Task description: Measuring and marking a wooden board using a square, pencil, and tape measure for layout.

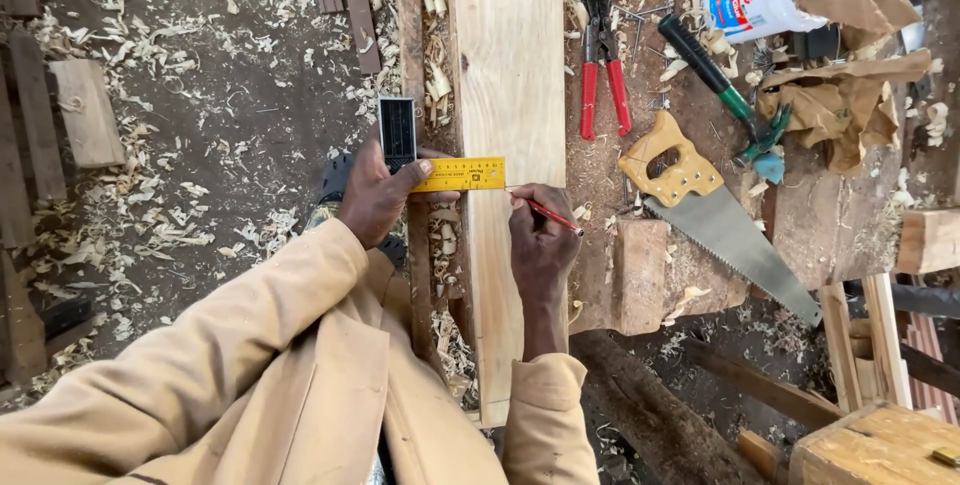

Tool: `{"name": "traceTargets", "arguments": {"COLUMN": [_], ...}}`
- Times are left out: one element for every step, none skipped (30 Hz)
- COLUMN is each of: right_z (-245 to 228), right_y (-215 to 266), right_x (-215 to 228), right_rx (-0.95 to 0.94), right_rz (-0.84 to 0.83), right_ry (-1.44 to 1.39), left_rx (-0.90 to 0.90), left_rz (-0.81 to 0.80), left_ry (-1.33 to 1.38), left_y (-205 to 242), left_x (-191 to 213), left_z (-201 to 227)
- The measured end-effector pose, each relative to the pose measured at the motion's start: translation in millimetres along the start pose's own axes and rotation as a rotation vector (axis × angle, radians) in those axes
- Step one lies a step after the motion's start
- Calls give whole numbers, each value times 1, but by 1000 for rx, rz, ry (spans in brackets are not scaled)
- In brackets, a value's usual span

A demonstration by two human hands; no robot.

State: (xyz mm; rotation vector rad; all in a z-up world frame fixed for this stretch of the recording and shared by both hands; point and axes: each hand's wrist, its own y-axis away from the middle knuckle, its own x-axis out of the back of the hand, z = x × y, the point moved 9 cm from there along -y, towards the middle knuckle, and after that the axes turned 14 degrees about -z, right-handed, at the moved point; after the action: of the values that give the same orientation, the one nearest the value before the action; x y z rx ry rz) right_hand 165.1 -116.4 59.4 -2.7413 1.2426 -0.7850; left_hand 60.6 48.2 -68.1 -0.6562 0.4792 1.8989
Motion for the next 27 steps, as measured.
{"name": "traceTargets", "arguments": {"right_z": [-3,-4,-5,-5,-6,-7,-6,-6,-6,-3,-1,1,4,11,19,14,16,17,18,12,7,8,1,-6,-16,-21,-25], "right_y": [0,-1,-2,-2,-2,-2,0,-1,-1,-1,-1,2,1,2,2,3,7,13,15,19,24,28,32,35,40,40,38], "right_x": [-1,-1,0,-1,-1,1,1,1,1,2,2,1,-1,3,7,11,20,23,24,26,28,25,22,20,18,13,8], "right_rx": [2,-6,-13,-14,-4,6,5,11,17,21,26,26,25,-3,-31,-22,-31,-46,-42,-1,37,29,43,55,45,-17,-78], "right_rz": [0,3,7,7,6,9,12,10,8,11,6,-1,1,43,85,98,179,255,264,281,298,318,319,328,356,327,298], "right_ry": [-2,-15,-28,-29,-14,4,6,15,23,22,41,57,52,-49,-150,-146,-280,-423,-428,-323,-217,-220,-49,129,135,123,109], "left_rx": [-1,-7,-13,-11,-10,-9,-7,-1,4,1,9,21,22,35,47,43,67,97,97,151,204,218,223,224,233,236,231], "left_rz": [0,-5,-11,-11,4,15,12,-16,-44,-47,-35,-20,-20,-22,-25,-41,-98,-146,-153,-216,-280,-295,-323,-364,-393,-428,-463], "left_ry": [-2,-13,-24,-25,-19,-12,-11,9,28,24,10,-5,-10,-7,-3,-6,-53,-106,-114,-266,-419,-427,-530,-631,-638,-786,-933], "left_y": [0,-1,-3,0,2,4,3,0,-3,-4,-3,0,1,0,-2,-6,-12,-11,-18,-23,-27,-33,-39,-48,-47,-50,-54], "left_x": [1,0,0,-9,-18,-27,-28,-30,-32,-17,0,18,16,12,7,-6,-23,-37,-40,-47,-54,-52,-52,-54,-62,-71,-80], "left_z": [1,3,4,11,18,24,25,25,26,13,-2,-16,-11,-8,-5,7,18,30,42,49,55,54,53,51,53,56,60]}}
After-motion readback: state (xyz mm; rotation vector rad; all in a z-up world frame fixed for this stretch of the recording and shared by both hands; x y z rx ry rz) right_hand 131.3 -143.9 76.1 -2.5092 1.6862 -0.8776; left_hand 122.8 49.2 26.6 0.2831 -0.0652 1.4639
